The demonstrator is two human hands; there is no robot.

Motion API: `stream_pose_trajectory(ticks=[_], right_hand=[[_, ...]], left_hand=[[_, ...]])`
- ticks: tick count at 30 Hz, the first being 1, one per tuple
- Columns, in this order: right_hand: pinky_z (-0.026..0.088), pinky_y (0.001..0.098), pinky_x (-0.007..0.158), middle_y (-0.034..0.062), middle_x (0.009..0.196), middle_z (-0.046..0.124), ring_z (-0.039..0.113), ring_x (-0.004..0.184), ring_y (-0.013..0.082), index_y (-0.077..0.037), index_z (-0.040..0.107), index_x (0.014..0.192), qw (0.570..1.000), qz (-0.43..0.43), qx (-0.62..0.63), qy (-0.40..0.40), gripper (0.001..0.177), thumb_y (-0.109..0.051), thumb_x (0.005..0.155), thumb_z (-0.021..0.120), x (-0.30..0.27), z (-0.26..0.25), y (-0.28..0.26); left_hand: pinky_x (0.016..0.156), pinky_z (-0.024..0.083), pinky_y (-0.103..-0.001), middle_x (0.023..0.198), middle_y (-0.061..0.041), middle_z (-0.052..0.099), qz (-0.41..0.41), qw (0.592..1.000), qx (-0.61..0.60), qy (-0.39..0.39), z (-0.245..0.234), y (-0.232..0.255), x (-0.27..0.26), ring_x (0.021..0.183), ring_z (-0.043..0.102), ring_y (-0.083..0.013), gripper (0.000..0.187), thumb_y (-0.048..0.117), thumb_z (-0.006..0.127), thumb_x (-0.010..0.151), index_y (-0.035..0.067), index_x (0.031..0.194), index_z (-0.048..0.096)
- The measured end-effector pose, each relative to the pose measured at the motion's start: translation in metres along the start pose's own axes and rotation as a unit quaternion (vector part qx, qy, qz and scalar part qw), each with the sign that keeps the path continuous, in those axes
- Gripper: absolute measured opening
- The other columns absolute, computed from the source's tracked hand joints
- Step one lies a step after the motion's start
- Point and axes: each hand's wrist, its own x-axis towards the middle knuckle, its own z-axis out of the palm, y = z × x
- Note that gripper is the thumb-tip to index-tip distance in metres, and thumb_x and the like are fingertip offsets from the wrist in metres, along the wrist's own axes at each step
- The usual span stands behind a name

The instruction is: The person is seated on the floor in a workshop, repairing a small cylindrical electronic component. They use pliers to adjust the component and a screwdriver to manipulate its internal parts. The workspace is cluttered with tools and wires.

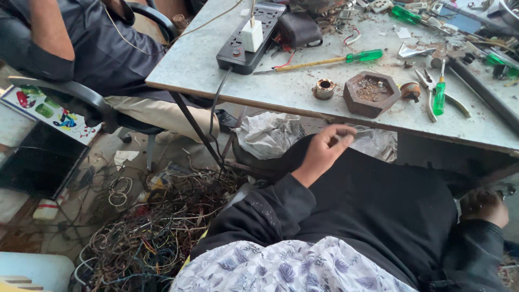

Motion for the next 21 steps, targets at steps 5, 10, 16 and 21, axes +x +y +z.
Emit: stream_pose_trajectory(ticks=[5,10,16,21], right_hand=[[0.060,0.0302,0.080,0.0027,0.095,0.074,0.074,0.097,0.0194,-0.017,0.075,0.086,0.810,-0.165,-0.550,-0.124,0.007,-0.021,0.082,0.079,0.023,0.025,0.032],[0.058,0.0327,0.088,0.0100,0.105,0.071,0.070,0.101,0.0212,-0.007,0.071,0.104,0.975,-0.170,-0.145,0.001,0.035,-0.018,0.071,0.076,0.028,0.033,0.056],[0.048,0.0350,0.081,0.0192,0.108,0.071,0.067,0.095,0.0248,0.004,0.064,0.114,0.863,0.164,0.473,-0.065,0.013,-0.006,0.108,0.059,0.023,0.032,0.028],[0.054,0.0373,0.094,0.0170,0.122,0.073,0.068,0.107,0.0240,0.005,0.068,0.126,0.859,0.030,0.426,-0.281,0.034,-0.005,0.093,0.063,0.037,-0.003,-0.051]], left_hand=[[0.098,0.053,-0.038,0.121,-0.007,0.071,0.272,0.901,0.291,0.170,-0.038,0.074,0.037,0.111,0.068,-0.0248,0.033,0.018,0.074,0.095,0.014,0.126,0.064],[0.107,0.047,-0.049,0.120,-0.015,0.071,0.220,0.857,0.428,0.183,-0.061,0.073,0.084,0.120,0.061,-0.0343,0.056,0.026,0.081,0.082,0.008,0.132,0.062],[0.103,0.048,-0.047,0.112,-0.015,0.073,0.183,0.862,0.448,0.149,-0.057,0.047,0.096,0.110,0.066,-0.0343,0.058,0.032,0.084,0.079,0.007,0.128,0.065],[0.099,0.052,-0.039,0.113,-0.011,0.073,0.098,0.984,-0.045,0.140,-0.040,0.045,0.056,0.106,0.068,-0.0247,0.043,0.032,0.080,0.096,0.004,0.125,0.067]])
